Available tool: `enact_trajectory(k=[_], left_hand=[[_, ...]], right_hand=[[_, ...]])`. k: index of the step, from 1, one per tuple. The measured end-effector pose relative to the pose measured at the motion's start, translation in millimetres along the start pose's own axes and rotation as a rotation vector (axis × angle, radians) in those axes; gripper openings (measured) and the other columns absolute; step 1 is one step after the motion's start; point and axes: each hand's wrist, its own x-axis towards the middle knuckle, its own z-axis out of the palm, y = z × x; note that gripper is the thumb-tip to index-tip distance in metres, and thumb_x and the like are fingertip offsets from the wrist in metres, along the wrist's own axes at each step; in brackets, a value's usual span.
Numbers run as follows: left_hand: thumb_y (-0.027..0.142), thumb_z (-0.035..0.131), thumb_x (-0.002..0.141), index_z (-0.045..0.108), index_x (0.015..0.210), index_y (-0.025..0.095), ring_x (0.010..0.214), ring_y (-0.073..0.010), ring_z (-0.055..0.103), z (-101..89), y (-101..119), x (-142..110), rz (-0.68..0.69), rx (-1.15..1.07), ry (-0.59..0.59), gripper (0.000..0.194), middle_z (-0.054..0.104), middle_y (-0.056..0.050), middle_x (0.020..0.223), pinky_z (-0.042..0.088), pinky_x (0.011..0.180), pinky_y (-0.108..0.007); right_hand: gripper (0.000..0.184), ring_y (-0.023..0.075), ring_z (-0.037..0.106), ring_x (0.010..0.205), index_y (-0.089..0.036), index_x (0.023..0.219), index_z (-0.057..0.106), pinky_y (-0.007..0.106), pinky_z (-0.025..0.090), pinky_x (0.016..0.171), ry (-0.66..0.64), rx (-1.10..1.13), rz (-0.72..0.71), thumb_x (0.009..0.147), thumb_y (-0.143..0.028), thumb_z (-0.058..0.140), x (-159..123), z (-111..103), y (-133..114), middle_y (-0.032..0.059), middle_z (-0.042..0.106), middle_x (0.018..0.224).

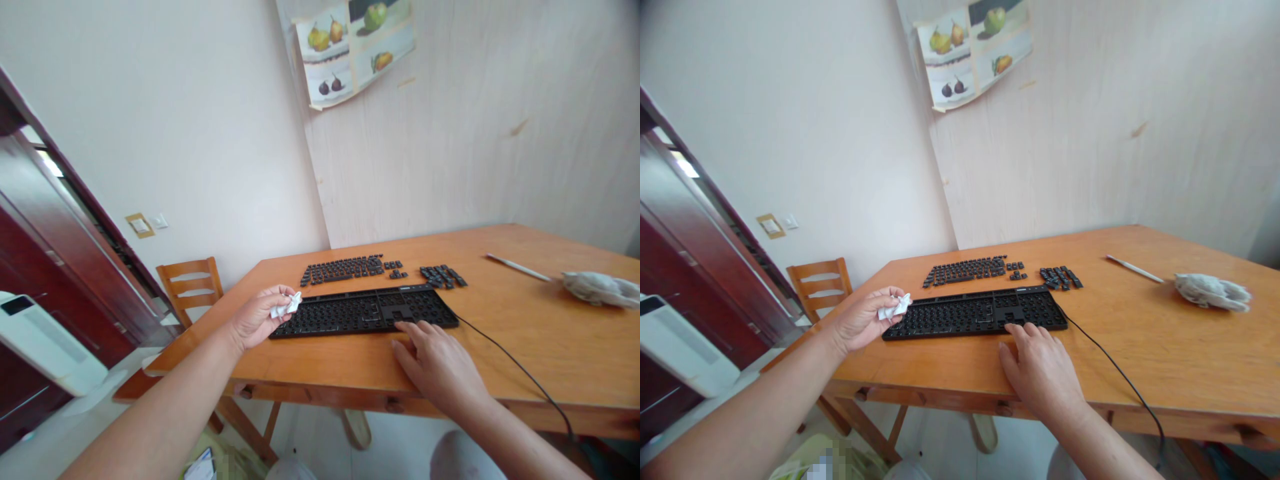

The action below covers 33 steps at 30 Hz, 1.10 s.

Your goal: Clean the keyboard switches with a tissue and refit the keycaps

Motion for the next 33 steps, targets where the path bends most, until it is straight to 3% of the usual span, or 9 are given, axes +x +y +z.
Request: enact_trajectory(k=[12, 21, 26, 33], left_hand=[[0.015, 0.071, 0.068, 0.063, 0.088, 0.016, 0.07, -0.0114, 0.058, -2.0, -6.3, 0.2, -0.032, -0.065, -0.03, 0.022, 0.064, -0.002, 0.078, 0.04, 0.057, -0.02], [0.027, 0.069, 0.072, 0.065, 0.087, 0.015, 0.06, -0.0101, 0.049, 29.2, -19.4, 11.2, 0.002, 0.498, -0.032, 0.02, 0.062, 0.0, 0.069, 0.033, 0.056, -0.022], [0.025, 0.06, 0.076, 0.07, 0.087, 0.016, 0.071, -0.0152, 0.056, 53.9, -28.2, 30.0, 0.178, 0.845, -0.068, 0.017, 0.064, -0.002, 0.077, 0.04, 0.065, -0.026], [0.015, 0.056, 0.08, 0.074, 0.089, 0.018, 0.086, -0.0175, 0.06, 98.7, -35.0, 46.4, 0.535, 1.139, -0.308, 0.02, 0.062, -0.005, 0.09, 0.046, 0.082, -0.029]], right_hand=[[0.037, 0.0275, 0.062, 0.098, -0.018, 0.12, 0.067, 0.039, 0.042, 0.085, 0.006, -0.013, 0.002, 0.094, -0.035, 0.047, -0.2, 1.0, 0.7, 0.0093, 0.069, 0.1], [0.038, 0.0274, 0.062, 0.097, -0.018, 0.122, 0.066, 0.038, 0.042, 0.083, 0.002, -0.005, 0.007, 0.095, -0.036, 0.047, -1.3, -2.6, -1.5, 0.0094, 0.069, 0.099], [0.038, 0.0276, 0.062, 0.097, -0.018, 0.121, 0.066, 0.038, 0.041, 0.084, -0.002, -0.003, 0.013, 0.095, -0.036, 0.046, -0.9, -1.9, -1.3, 0.0092, 0.068, 0.099], [0.037, 0.0264, 0.061, 0.096, -0.019, 0.121, 0.066, 0.037, 0.04, 0.083, 0.002, 0.015, 0.021, 0.095, -0.036, 0.047, -0.4, -3.9, -3.7, 0.0087, 0.068, 0.098]])
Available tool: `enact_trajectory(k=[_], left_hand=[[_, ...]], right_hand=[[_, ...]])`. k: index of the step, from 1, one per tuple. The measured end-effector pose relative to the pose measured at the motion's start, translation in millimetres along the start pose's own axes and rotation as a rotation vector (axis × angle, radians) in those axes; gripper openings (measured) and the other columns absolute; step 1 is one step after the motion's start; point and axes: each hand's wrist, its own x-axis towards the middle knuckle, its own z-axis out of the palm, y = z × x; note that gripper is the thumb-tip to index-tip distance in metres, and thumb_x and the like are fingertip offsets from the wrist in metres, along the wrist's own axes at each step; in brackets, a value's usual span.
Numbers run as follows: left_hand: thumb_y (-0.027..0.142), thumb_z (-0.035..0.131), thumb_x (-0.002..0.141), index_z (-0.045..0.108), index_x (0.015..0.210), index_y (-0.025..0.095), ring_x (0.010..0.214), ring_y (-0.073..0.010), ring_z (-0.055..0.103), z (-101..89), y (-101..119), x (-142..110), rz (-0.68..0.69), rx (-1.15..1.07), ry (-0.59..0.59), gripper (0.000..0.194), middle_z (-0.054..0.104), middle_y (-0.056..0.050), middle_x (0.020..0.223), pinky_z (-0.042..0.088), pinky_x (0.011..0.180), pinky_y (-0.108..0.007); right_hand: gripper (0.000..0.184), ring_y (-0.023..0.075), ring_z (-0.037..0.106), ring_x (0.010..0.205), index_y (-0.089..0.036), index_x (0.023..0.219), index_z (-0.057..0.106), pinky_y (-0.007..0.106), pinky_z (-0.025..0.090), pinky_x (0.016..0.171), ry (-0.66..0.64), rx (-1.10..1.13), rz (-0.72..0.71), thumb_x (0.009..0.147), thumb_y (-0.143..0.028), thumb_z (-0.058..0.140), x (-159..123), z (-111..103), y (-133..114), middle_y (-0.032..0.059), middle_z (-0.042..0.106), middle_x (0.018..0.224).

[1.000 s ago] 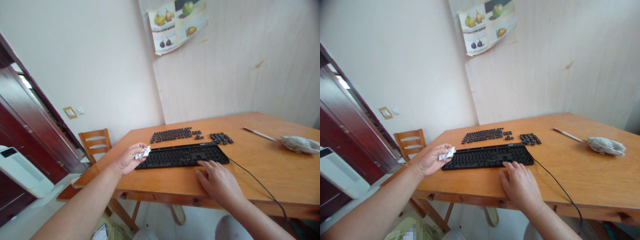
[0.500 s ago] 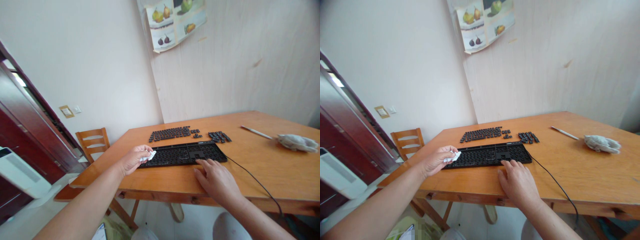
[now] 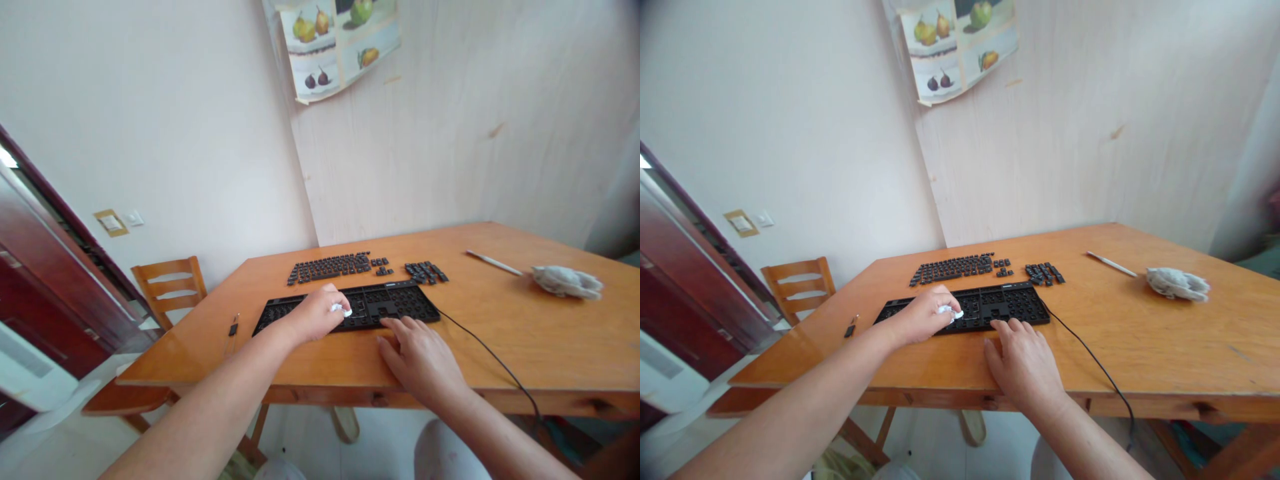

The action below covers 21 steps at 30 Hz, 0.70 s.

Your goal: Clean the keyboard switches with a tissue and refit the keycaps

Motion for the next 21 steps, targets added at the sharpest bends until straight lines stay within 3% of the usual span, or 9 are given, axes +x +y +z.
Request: enact_trajectory(k=[5, 9, 21], left_hand=[[0.01, 0.052, 0.081, 0.073, 0.089, 0.018, 0.087, -0.0179, 0.06, 16.0, 11.1, 15.4, 0.176, 0.106, -0.074, 0.024, 0.061, -0.007, 0.092, 0.048, 0.083, -0.028], [0.008, 0.051, 0.081, 0.072, 0.088, 0.019, 0.088, -0.0183, 0.059, 23.7, 13.6, 20.5, 0.238, 0.227, -0.097, 0.025, 0.06, -0.007, 0.095, 0.048, 0.081, -0.029], [0.008, 0.051, 0.08, 0.074, 0.088, 0.02, 0.089, -0.0194, 0.06, 9.0, 3.6, 17.1, 0.191, 0.373, -0.22, 0.027, 0.063, -0.007, 0.095, 0.049, 0.08, -0.029]], right_hand=[[0.036, 0.0256, 0.061, 0.093, -0.019, 0.12, 0.066, 0.035, 0.039, 0.081, 0.0, -0.002, 0.001, 0.094, -0.035, 0.048, 0.1, 0.2, 0.4, 0.0087, 0.067, 0.095], [0.034, 0.0255, 0.06, 0.093, -0.02, 0.119, 0.066, 0.035, 0.039, 0.08, -0.001, 0.0, 0.005, 0.093, -0.034, 0.049, 0.5, -0.1, 0.1, 0.0078, 0.067, 0.094], [0.036, 0.0263, 0.06, 0.096, -0.019, 0.121, 0.066, 0.035, 0.039, 0.082, -0.005, 0.014, 0.017, 0.094, -0.034, 0.048, -0.7, -2.1, -0.8, 0.0076, 0.067, 0.096]])
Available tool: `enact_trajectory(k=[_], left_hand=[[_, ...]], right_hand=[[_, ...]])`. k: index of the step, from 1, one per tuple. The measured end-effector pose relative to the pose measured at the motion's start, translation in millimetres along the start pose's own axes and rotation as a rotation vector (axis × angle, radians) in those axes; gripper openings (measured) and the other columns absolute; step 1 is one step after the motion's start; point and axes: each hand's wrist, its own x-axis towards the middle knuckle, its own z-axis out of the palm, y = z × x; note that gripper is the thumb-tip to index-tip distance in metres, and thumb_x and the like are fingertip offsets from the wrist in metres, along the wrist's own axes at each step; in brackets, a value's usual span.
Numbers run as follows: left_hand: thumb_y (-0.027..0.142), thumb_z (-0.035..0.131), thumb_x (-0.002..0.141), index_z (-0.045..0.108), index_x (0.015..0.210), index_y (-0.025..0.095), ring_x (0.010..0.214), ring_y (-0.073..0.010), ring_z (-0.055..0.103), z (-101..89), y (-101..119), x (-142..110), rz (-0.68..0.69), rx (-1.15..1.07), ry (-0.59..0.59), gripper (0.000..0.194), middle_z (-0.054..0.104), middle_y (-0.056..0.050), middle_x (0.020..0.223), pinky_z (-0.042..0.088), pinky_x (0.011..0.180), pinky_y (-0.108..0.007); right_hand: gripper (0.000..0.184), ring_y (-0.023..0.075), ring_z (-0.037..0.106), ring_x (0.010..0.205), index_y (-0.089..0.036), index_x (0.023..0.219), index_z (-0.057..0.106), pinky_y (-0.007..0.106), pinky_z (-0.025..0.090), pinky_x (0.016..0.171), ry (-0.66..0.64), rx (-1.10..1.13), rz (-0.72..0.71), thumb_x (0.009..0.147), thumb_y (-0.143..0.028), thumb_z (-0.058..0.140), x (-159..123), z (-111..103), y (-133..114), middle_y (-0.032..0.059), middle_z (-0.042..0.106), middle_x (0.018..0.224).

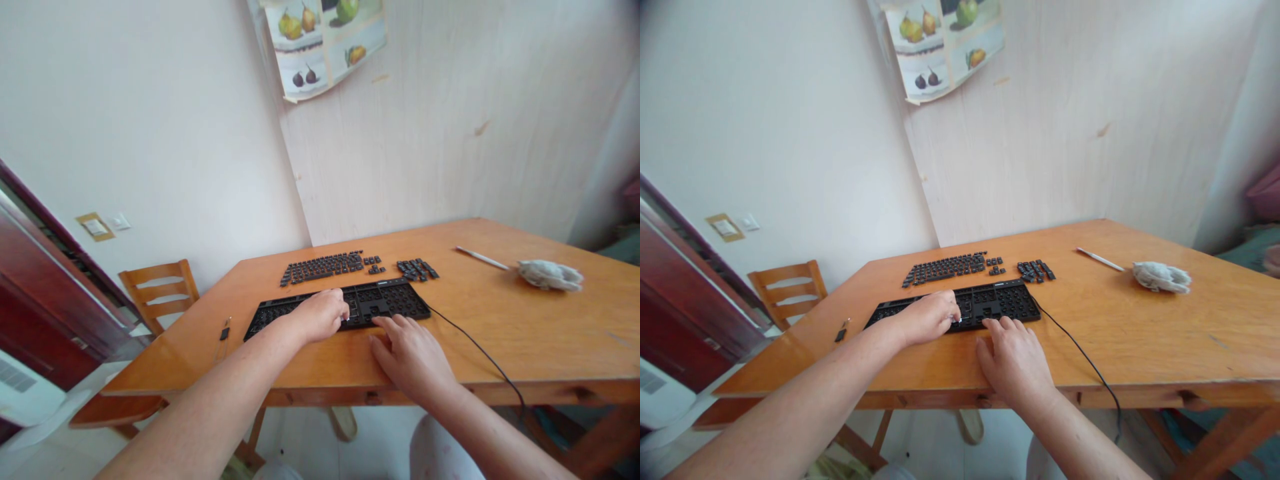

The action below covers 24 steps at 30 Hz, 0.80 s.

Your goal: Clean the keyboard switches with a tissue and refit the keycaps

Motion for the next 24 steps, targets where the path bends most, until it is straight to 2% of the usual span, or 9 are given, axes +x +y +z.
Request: enact_trajectory(k=[9, 17, 22, 24], left_hand=[[0.003, 0.048, 0.075, 0.074, 0.083, 0.019, 0.086, -0.018, 0.061, -1.6, -16.7, -22.0, -0.065, -0.056, 0.006, 0.031, 0.064, -0.006, 0.091, 0.048, 0.079, -0.028], [0.003, 0.049, 0.073, 0.072, 0.076, 0.02, 0.084, -0.0184, 0.06, 0.5, -37.3, -57.8, -0.186, -0.138, 0.067, 0.028, 0.063, -0.006, 0.087, 0.046, 0.078, -0.028], [0.002, 0.049, 0.074, 0.071, 0.078, 0.02, 0.08, -0.0184, 0.059, -0.7, -43.0, -77.2, -0.261, -0.121, 0.098, 0.028, 0.062, -0.005, 0.085, 0.043, 0.075, -0.029], [0.004, 0.05, 0.075, 0.072, 0.079, 0.02, 0.081, -0.018, 0.059, -1.6, -42.3, -83.5, -0.274, -0.171, 0.153, 0.027, 0.063, -0.005, 0.086, 0.043, 0.077, -0.029]], right_hand=[[0.037, 0.0261, 0.06, 0.096, -0.019, 0.121, 0.066, 0.036, 0.04, 0.083, -0.004, -0.007, -0.003, 0.094, -0.035, 0.047, 0.6, -1.1, -1.1, 0.0087, 0.067, 0.097], [0.037, 0.0261, 0.061, 0.096, -0.019, 0.12, 0.067, 0.036, 0.04, 0.084, 0.003, -0.015, -0.006, 0.093, -0.035, 0.048, 1.0, 2.1, 1.7, 0.01, 0.068, 0.099], [0.037, 0.0259, 0.061, 0.096, -0.019, 0.121, 0.067, 0.036, 0.041, 0.083, -0.007, -0.015, -0.007, 0.093, -0.035, 0.047, 1.4, 2.4, 1.9, 0.0099, 0.069, 0.098], [0.038, 0.0261, 0.061, 0.096, -0.018, 0.121, 0.066, 0.037, 0.042, 0.084, -0.007, -0.017, -0.006, 0.093, -0.035, 0.047, 1.3, 2.5, 1.7, 0.01, 0.069, 0.099]])
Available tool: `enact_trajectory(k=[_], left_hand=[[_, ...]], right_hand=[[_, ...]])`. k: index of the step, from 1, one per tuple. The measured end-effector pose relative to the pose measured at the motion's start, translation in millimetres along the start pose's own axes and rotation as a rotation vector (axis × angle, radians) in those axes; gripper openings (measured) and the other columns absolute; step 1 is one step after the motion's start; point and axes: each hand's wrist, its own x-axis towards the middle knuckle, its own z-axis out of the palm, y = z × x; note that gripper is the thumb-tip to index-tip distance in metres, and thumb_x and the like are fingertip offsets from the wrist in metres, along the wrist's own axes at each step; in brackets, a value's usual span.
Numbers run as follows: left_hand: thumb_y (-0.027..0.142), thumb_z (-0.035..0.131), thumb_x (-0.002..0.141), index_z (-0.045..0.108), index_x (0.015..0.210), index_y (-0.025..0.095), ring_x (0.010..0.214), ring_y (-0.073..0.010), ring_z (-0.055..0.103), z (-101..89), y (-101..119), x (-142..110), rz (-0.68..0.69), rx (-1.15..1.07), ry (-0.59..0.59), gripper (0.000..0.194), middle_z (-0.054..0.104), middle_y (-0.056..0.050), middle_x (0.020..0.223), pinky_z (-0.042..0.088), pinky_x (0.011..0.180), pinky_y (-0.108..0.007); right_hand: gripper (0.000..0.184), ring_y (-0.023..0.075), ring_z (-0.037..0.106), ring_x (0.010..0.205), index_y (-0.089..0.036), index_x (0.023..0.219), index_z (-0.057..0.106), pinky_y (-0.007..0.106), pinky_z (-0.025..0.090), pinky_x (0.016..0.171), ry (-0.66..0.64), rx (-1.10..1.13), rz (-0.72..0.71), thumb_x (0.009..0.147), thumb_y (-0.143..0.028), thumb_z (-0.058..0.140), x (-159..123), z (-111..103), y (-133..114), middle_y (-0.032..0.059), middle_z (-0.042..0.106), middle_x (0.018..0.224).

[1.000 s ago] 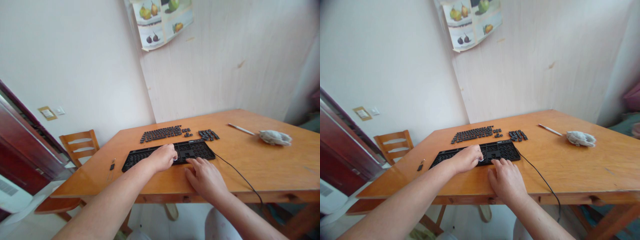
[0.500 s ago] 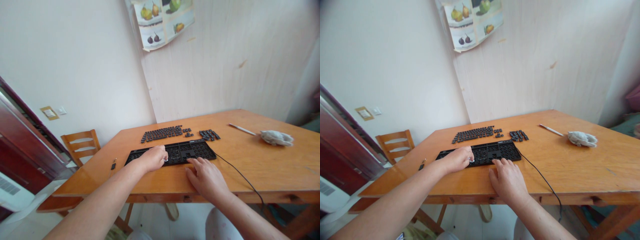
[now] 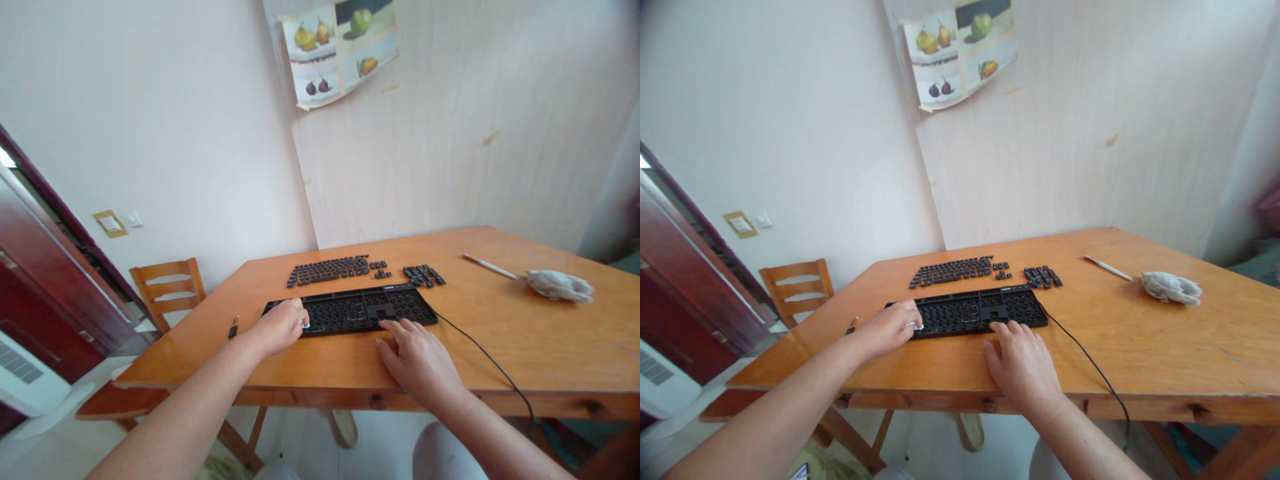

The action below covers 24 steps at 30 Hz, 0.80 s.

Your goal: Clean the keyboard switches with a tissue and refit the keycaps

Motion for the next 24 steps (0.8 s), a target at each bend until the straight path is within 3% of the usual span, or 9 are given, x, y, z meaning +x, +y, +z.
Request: enact_trajectory(k=[3, 7, 11, 15, 24], left_hand=[[0.014, 0.055, 0.078, 0.072, 0.082, 0.019, 0.084, -0.0178, 0.059, -0.8, 4.4, -9.4, -0.116, -0.25, 0.178, 0.018, 0.063, -0.004, 0.088, 0.043, 0.078, -0.029], [0.026, 0.063, 0.08, 0.068, 0.091, 0.019, 0.072, -0.0134, 0.056, 5.5, 19.2, -22.5, -0.378, -0.955, 0.432, 0.014, 0.062, 0.0, 0.077, 0.041, 0.068, -0.025], [0.021, 0.069, 0.071, 0.065, 0.087, 0.017, 0.07, -0.0105, 0.056, 16.6, 36.5, -32.4, -0.419, -1.511, 0.597, 0.017, 0.063, 0.0, 0.081, 0.041, 0.062, -0.022], [0.018, 0.069, 0.068, 0.063, 0.087, 0.017, 0.069, -0.0108, 0.058, 26.7, 47.4, -37.4, -0.446, -1.673, 0.645, 0.02, 0.065, -0.001, 0.081, 0.042, 0.061, -0.022], [0.017, 0.068, 0.069, 0.062, 0.086, 0.018, 0.069, -0.0097, 0.055, 45.5, 71.8, -51.4, -0.416, -1.772, 0.659, 0.018, 0.064, 0.0, 0.081, 0.042, 0.061, -0.022]], right_hand=[[0.038, 0.0266, 0.061, 0.098, -0.017, 0.121, 0.066, 0.037, 0.042, 0.085, 0.008, -0.001, -0.008, 0.094, -0.035, 0.047, -0.2, 0.9, 0.3, 0.0099, 0.069, 0.099], [0.038, 0.0272, 0.061, 0.099, -0.016, 0.122, 0.066, 0.039, 0.043, 0.086, 0.019, 0.009, -0.028, 0.094, -0.034, 0.046, -0.5, 2.9, 1.8, 0.0105, 0.068, 0.1], [0.038, 0.0268, 0.062, 0.098, -0.016, 0.122, 0.065, 0.039, 0.044, 0.087, 0.027, 0.018, -0.045, 0.094, -0.033, 0.046, -1.1, 4.7, 3.7, 0.01, 0.069, 0.1], [0.037, 0.0259, 0.062, 0.096, -0.016, 0.122, 0.065, 0.037, 0.044, 0.085, 0.045, 0.016, -0.048, 0.094, -0.032, 0.045, -1.7, 6.3, 5.3, 0.0096, 0.068, 0.099], [0.036, 0.0249, 0.062, 0.092, -0.016, 0.119, 0.066, 0.037, 0.047, 0.08, 0.102, 0.029, -0.075, 0.094, -0.032, 0.045, -3.8, 6.3, 6.1, 0.0085, 0.067, 0.093]])
